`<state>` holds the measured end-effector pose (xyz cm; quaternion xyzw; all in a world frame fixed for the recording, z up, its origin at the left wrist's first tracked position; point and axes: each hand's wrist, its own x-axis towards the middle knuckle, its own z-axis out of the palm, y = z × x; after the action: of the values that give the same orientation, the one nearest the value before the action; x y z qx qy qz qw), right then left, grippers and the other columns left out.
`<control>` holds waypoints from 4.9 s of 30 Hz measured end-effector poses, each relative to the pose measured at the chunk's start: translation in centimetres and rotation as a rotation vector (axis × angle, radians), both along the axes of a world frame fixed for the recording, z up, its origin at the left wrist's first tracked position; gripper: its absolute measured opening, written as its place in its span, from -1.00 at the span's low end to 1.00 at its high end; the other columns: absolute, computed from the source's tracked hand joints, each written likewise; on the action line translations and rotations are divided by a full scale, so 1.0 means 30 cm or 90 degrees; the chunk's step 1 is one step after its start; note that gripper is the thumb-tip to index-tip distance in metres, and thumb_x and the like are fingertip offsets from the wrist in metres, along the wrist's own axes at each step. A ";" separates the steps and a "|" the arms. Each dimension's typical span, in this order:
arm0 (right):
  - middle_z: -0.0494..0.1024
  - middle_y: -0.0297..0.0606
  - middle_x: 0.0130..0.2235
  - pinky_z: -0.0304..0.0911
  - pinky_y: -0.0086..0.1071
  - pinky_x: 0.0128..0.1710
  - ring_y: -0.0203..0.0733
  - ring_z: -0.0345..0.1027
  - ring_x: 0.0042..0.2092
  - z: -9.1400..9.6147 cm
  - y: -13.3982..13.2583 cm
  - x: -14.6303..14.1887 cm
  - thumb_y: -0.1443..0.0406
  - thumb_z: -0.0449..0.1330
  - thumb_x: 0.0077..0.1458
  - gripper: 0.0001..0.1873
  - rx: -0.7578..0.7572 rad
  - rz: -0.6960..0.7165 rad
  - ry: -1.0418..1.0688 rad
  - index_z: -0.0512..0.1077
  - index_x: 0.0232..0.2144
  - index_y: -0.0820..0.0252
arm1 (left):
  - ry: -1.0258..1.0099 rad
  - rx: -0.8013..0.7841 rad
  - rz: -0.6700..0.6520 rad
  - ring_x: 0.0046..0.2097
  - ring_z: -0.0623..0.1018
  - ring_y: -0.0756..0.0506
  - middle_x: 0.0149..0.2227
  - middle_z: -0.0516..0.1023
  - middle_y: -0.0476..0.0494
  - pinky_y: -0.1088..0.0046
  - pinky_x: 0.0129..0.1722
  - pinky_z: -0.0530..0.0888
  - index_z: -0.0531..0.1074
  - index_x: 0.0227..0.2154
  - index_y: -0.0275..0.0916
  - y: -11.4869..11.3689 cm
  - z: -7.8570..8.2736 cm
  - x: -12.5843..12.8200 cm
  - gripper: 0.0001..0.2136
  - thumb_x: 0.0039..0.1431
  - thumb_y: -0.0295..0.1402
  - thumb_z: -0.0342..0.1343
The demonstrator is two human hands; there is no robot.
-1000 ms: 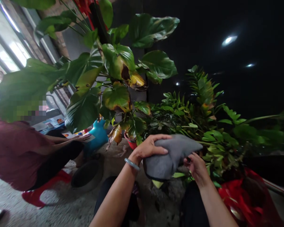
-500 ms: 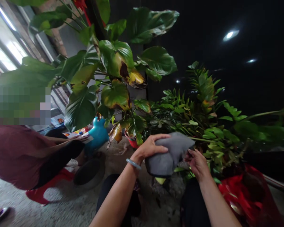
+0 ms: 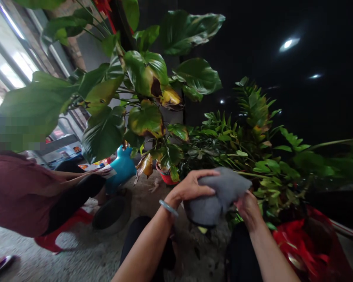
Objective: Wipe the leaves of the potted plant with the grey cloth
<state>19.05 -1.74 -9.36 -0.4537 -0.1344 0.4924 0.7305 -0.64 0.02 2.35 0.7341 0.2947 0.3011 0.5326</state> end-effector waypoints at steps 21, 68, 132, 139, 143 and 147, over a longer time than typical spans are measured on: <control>0.46 -0.47 -0.65 0.27 -0.50 -0.68 -0.38 0.26 -0.68 0.027 0.001 -0.017 0.33 0.44 -0.51 -0.59 0.010 -0.009 0.059 0.29 -0.58 0.15 | -0.055 0.123 0.198 0.06 0.49 -0.21 0.04 0.55 -0.17 0.30 0.09 0.37 0.47 0.03 -0.26 0.113 0.011 0.048 -0.48 -0.10 -0.43 0.24; 0.46 -0.47 -0.66 0.25 -0.46 -0.68 -0.36 0.25 -0.68 0.017 0.001 -0.017 0.32 0.45 -0.48 -0.61 0.004 -0.028 0.081 0.30 -0.59 0.13 | -0.058 0.098 0.244 0.02 0.50 -0.19 0.04 0.53 -0.21 0.33 0.04 0.41 0.44 0.06 -0.32 0.136 0.031 0.077 -0.44 -0.11 -0.44 0.23; 0.51 -0.37 -0.59 0.19 -0.41 -0.64 -0.26 0.30 -0.57 0.034 0.040 -0.230 0.23 0.49 -0.60 -0.63 -0.004 0.223 -0.056 0.49 -0.61 0.17 | 0.072 -0.058 0.309 -0.11 0.57 -0.21 -0.16 0.63 -0.12 0.26 -0.04 0.47 0.58 -0.16 -0.25 -0.056 -0.162 -0.202 -0.54 -0.27 -0.50 0.27; 0.40 -0.44 -0.64 0.22 -0.40 -0.58 -0.32 0.24 -0.58 0.046 0.041 -0.215 0.18 0.50 -0.59 -0.59 0.006 0.235 -0.065 0.48 -0.59 0.17 | -0.118 0.151 0.620 0.01 0.52 -0.17 -0.02 0.57 -0.15 0.29 0.08 0.41 0.51 -0.03 -0.25 -0.010 0.006 -0.251 -0.51 -0.13 -0.37 0.26; 0.40 -0.46 -0.65 0.21 -0.41 -0.61 -0.35 0.20 -0.61 0.048 0.041 -0.235 0.17 0.50 -0.63 -0.58 -0.005 0.233 -0.092 0.49 -0.59 0.17 | -0.047 0.126 0.546 -0.02 0.54 -0.15 -0.07 0.61 -0.12 0.32 0.05 0.43 0.53 -0.07 -0.26 0.026 -0.034 -0.217 -0.55 -0.14 -0.47 0.21; 0.35 -0.45 -0.71 0.15 -0.41 -0.66 -0.35 0.16 -0.66 0.035 0.032 -0.240 0.16 0.48 -0.60 -0.63 -0.024 0.238 -0.125 0.45 -0.69 0.18 | 0.109 -0.017 0.372 -0.12 0.57 -0.18 -0.18 0.65 -0.11 0.30 -0.04 0.48 0.59 -0.18 -0.25 -0.074 -0.186 -0.220 -0.56 -0.25 -0.55 0.22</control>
<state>11.87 -0.78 -8.31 -0.4801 -0.2777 0.5751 0.6014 -7.23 -2.21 -3.21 0.6339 0.5411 0.3747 0.4062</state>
